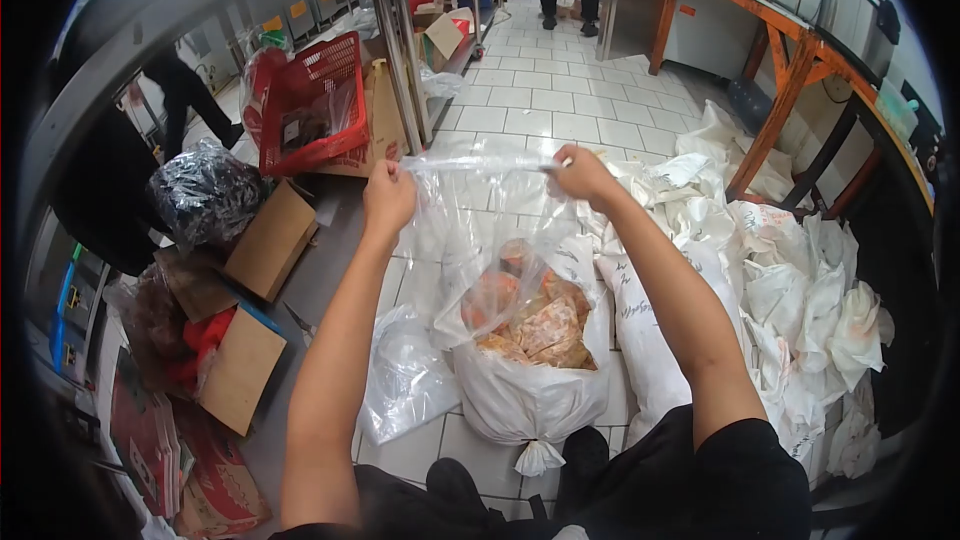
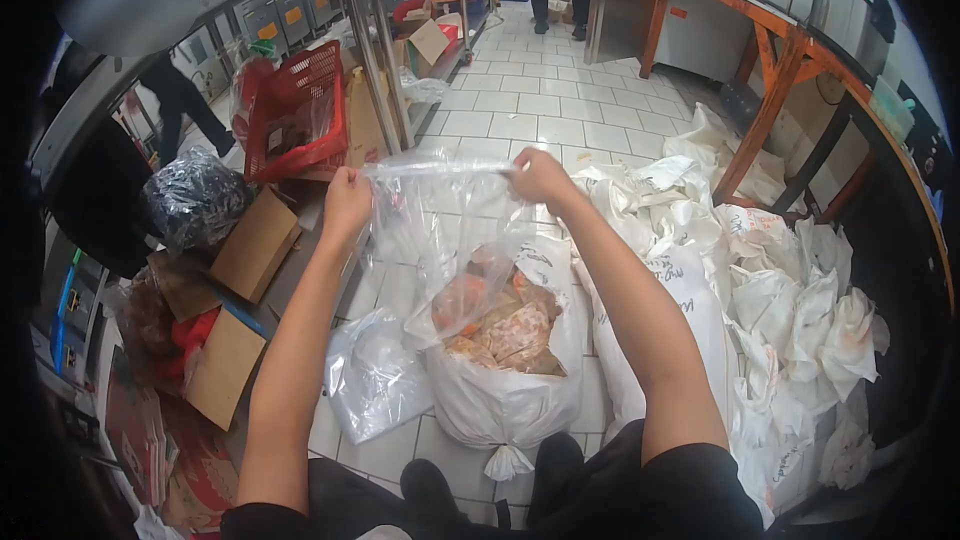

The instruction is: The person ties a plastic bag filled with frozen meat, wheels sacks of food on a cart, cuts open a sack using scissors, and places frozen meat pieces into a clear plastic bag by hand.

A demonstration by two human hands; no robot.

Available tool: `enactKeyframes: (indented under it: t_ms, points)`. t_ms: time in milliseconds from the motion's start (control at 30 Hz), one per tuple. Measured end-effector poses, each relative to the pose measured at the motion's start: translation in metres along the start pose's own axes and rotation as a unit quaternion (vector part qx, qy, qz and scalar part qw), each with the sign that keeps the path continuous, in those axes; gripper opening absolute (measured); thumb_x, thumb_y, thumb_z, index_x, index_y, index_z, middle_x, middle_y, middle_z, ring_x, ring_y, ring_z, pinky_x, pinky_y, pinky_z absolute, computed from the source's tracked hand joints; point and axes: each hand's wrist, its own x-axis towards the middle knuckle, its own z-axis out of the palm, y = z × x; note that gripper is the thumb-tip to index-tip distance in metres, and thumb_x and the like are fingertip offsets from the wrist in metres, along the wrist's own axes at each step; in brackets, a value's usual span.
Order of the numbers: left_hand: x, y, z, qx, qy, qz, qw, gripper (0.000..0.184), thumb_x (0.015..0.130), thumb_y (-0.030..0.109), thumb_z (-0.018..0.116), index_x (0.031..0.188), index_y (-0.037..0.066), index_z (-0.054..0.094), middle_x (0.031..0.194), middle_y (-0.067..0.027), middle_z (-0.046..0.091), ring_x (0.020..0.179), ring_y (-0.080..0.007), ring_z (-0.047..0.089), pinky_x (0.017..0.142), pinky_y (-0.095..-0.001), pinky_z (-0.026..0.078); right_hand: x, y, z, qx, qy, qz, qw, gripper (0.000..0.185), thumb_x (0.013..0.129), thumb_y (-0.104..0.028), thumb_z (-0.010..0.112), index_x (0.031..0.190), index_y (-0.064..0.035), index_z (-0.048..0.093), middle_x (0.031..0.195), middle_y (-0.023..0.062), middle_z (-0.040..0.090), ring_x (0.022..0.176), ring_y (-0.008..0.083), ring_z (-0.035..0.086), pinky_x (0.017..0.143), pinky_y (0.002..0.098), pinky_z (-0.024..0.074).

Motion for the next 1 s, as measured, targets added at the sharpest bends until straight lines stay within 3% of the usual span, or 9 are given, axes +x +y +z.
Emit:
enactKeyframes:
  t_ms: [67, 200, 267, 367, 433, 467, 667, 733, 1000]
  points:
    - [0.006, 0.004, 0.003, -0.069, 0.058, 0.005, 0.996, 0.023, 0.084, 0.021, 0.051, 0.095, 0.001, 0.048, 0.091, -0.0221, 0.058, 0.088, -0.0323, 0.057, 0.078, -0.0373, 0.043, 0.004, -0.027, -0.014, 0.276, 0.053, 0.111, 0.953, 0.037, 0.074, -0.015, 0.069, 0.104, -0.0008, 0.054, 0.098, 0.02, 0.062, 0.095, 0.0319, 0.059, 0.079, 0.041, 0.0469]
    - [-0.007, 0.087, -0.059, -0.147, 0.266, 0.403, 0.863, 0.042, 0.08, 0.023, 0.074, 0.097, 0.002, 0.041, 0.092, -0.0048, 0.041, 0.082, -0.0156, 0.045, 0.074, -0.0298, 0.04, -0.029, -0.102, -0.094, 0.239, 0.49, -0.422, 0.724, 0.041, 0.074, -0.01, 0.065, 0.11, 0.0, 0.049, 0.104, 0.0124, 0.055, 0.1, 0.0221, 0.053, 0.087, 0.0315, 0.0433]
    - [-0.02, 0.123, -0.08, -0.166, 0.34, 0.56, 0.737, 0.045, 0.073, 0.011, 0.08, 0.097, 0.002, 0.043, 0.094, -0.0074, 0.044, 0.082, -0.0159, 0.048, 0.075, -0.027, 0.042, -0.036, -0.1, -0.088, 0.158, 0.502, -0.427, 0.735, 0.034, 0.074, -0.009, 0.064, 0.104, -0.0001, 0.053, 0.097, 0.011, 0.056, 0.092, 0.0228, 0.055, 0.082, 0.0332, 0.0451]
    - [0.049, 0.006, -0.09, 0.254, 0.262, 0.453, 0.813, 0.035, 0.071, 0.013, 0.074, 0.094, 0.003, 0.05, 0.096, -0.015, 0.052, 0.085, -0.0303, 0.051, 0.081, -0.0386, 0.043, -0.033, -0.092, -0.064, -0.082, 0.445, -0.411, 0.791, 0.024, 0.074, -0.009, 0.059, 0.097, -0.002, 0.058, 0.082, 0.0145, 0.058, 0.078, 0.0307, 0.058, 0.07, 0.0399, 0.0486]
    - [0.047, -0.047, -0.07, 0.31, 0.239, 0.309, 0.867, 0.033, 0.069, 0.017, 0.07, 0.092, 0.003, 0.052, 0.095, -0.0194, 0.055, 0.091, -0.0369, 0.051, 0.085, -0.0458, 0.04, 0.031, 0.012, 0.015, -0.184, 0.034, -0.177, 0.966, 0.039, 0.073, -0.017, 0.062, 0.11, -0.0043, 0.06, 0.106, 0.0205, 0.062, 0.099, 0.0386, 0.058, 0.086, 0.0442, 0.0465]
    - [0.035, -0.048, -0.063, 0.245, 0.218, 0.237, 0.915, 0.034, 0.068, 0.019, 0.069, 0.092, 0.002, 0.052, 0.095, -0.0216, 0.056, 0.094, -0.0391, 0.051, 0.088, -0.0488, 0.038, 0.029, 0.051, 0.041, -0.123, 0.054, -0.369, 0.92, 0.047, 0.074, -0.022, 0.063, 0.117, -0.001, 0.057, 0.115, 0.0228, 0.06, 0.105, 0.0387, 0.058, 0.091, 0.0437, 0.045]
    - [0.039, -0.057, -0.076, 0.058, -0.087, -0.108, 0.989, 0.037, 0.074, 0.018, 0.072, 0.098, 0.004, 0.048, 0.093, -0.0146, 0.061, 0.079, -0.0273, 0.062, 0.066, -0.0355, 0.05, -0.011, -0.025, 0.006, 0.143, -0.099, -0.044, 0.984, 0.032, 0.082, -0.009, 0.058, 0.111, 0.001, 0.053, 0.108, 0.0183, 0.062, 0.101, 0.0325, 0.062, 0.09, 0.0385, 0.0474]
    - [0.032, -0.039, -0.084, -0.193, -0.158, -0.158, 0.955, 0.037, 0.079, 0.013, 0.071, 0.104, 0.005, 0.045, 0.091, -0.0083, 0.062, 0.072, -0.0187, 0.064, 0.057, -0.0254, 0.05, -0.013, -0.037, -0.001, 0.574, -0.228, -0.022, 0.787, 0.039, 0.082, -0.004, 0.056, 0.12, 0.0008, 0.045, 0.11, 0.0167, 0.061, 0.095, 0.0312, 0.063, 0.087, 0.04, 0.0491]
    - [0.039, -0.061, -0.127, -0.307, -0.314, -0.185, 0.879, 0.04, 0.081, 0.01, 0.069, 0.111, 0.007, 0.043, 0.084, -0.0055, 0.064, 0.071, -0.013, 0.063, 0.057, -0.0218, 0.049, -0.005, -0.031, -0.032, 0.631, -0.428, -0.186, 0.619, 0.069, 0.085, -0.018, 0.06, 0.143, -0.0063, 0.026, 0.099, 0.0108, 0.061, 0.076, 0.013, 0.059, 0.059, 0.0211, 0.0476]
